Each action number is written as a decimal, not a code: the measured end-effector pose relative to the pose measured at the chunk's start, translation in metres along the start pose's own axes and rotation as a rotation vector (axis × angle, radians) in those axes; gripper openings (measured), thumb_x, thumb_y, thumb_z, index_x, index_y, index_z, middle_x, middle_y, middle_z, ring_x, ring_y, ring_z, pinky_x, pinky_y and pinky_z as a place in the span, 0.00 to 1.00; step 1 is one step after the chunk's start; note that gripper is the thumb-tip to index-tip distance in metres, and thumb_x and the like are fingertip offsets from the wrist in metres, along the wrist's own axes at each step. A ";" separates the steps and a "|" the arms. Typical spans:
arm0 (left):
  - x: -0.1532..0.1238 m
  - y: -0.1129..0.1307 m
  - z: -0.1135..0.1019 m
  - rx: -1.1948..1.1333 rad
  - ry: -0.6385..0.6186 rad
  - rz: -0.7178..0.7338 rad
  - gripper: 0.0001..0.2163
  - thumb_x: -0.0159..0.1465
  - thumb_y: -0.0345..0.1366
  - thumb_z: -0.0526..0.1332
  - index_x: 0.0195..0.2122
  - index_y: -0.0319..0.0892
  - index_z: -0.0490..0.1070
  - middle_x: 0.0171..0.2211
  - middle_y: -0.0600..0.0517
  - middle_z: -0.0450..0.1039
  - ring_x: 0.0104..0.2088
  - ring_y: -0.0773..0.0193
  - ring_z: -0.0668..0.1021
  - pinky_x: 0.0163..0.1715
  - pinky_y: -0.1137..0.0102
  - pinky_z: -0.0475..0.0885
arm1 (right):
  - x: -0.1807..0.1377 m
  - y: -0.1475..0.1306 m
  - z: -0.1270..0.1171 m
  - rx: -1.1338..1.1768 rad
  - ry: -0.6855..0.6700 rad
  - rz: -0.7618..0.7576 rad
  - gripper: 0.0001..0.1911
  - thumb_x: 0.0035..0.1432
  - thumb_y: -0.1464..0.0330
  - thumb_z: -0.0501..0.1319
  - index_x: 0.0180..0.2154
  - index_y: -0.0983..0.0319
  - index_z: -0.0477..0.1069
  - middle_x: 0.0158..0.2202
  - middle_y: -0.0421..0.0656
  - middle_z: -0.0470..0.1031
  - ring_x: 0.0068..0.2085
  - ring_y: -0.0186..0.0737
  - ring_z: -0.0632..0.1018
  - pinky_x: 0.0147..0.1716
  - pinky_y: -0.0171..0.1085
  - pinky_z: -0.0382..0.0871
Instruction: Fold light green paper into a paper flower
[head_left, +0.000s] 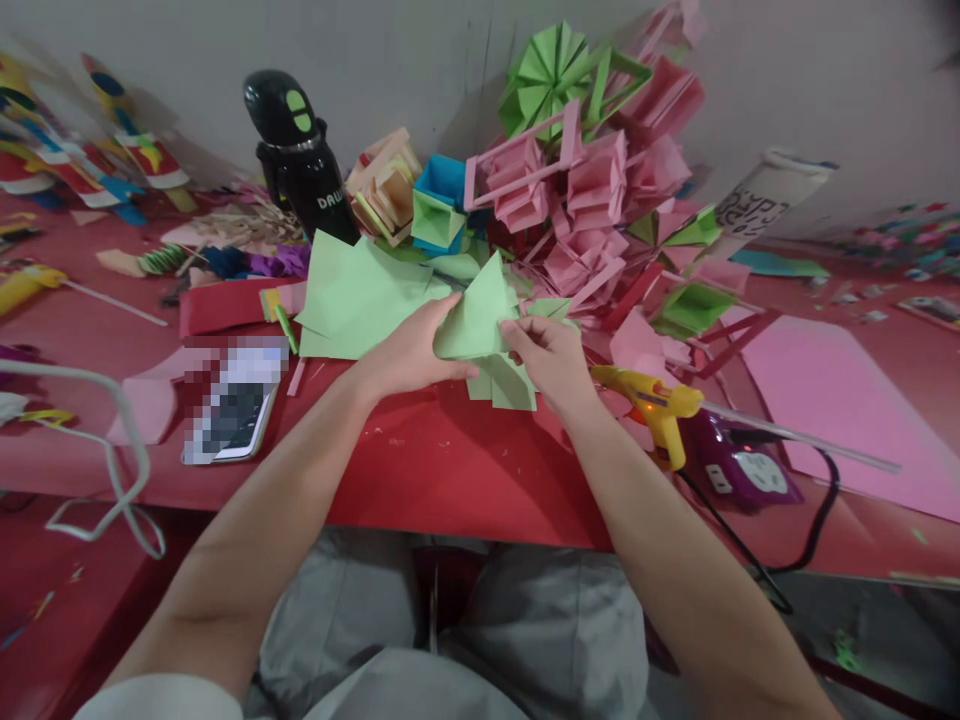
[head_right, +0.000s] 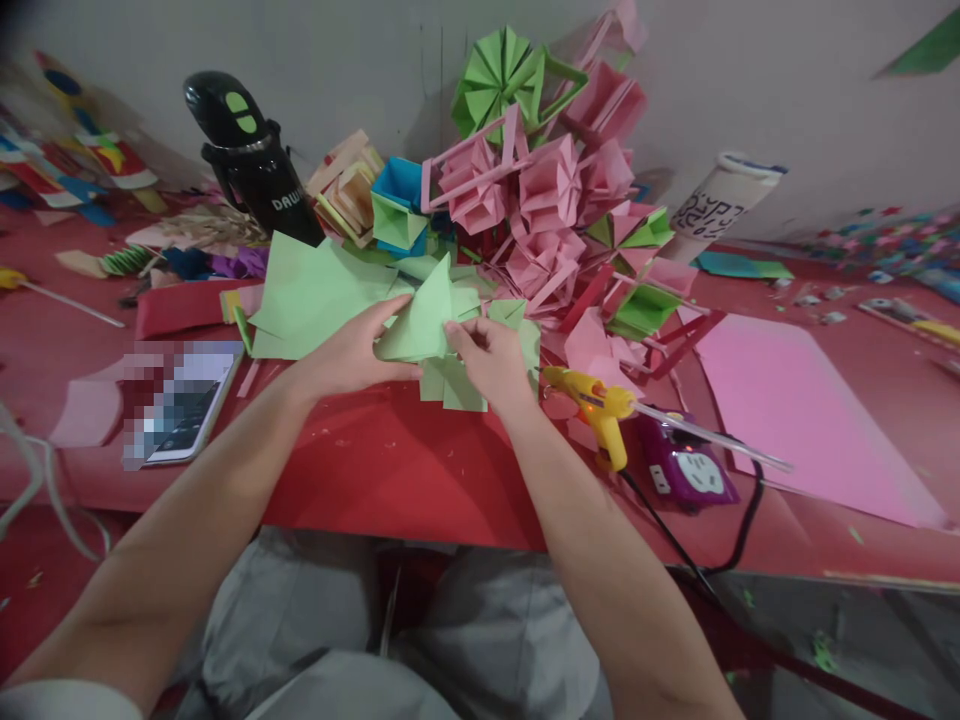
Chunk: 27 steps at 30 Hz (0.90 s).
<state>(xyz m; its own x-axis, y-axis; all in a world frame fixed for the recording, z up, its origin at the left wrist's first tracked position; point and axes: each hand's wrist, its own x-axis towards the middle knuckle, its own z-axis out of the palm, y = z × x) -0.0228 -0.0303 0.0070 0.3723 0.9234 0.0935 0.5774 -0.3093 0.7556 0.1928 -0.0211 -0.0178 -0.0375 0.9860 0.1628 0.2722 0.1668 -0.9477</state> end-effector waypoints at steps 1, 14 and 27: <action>0.001 -0.001 0.001 0.001 0.005 0.006 0.47 0.55 0.52 0.71 0.72 0.47 0.52 0.73 0.42 0.50 0.71 0.43 0.59 0.67 0.51 0.59 | 0.000 -0.001 0.000 -0.002 0.002 -0.004 0.25 0.55 0.45 0.64 0.25 0.60 0.68 0.20 0.37 0.64 0.24 0.32 0.64 0.24 0.35 0.57; 0.009 -0.007 -0.009 -0.240 0.310 -0.187 0.20 0.64 0.49 0.62 0.49 0.38 0.77 0.49 0.43 0.80 0.50 0.48 0.80 0.49 0.58 0.77 | 0.000 -0.008 -0.004 0.043 0.061 -0.003 0.25 0.58 0.50 0.63 0.21 0.58 0.59 0.21 0.36 0.58 0.25 0.33 0.66 0.29 0.35 0.69; 0.004 -0.003 -0.019 -0.295 0.160 -0.165 0.20 0.56 0.42 0.71 0.48 0.39 0.78 0.48 0.43 0.81 0.50 0.44 0.80 0.51 0.53 0.78 | 0.002 0.000 -0.005 0.016 -0.055 0.063 0.17 0.54 0.52 0.67 0.28 0.58 0.70 0.23 0.40 0.69 0.28 0.39 0.72 0.25 0.37 0.64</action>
<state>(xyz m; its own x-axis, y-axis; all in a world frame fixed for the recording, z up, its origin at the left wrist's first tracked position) -0.0368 -0.0216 0.0177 0.1604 0.9863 0.0375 0.3775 -0.0964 0.9210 0.1975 -0.0196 -0.0159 -0.0733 0.9934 0.0877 0.2602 0.1039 -0.9599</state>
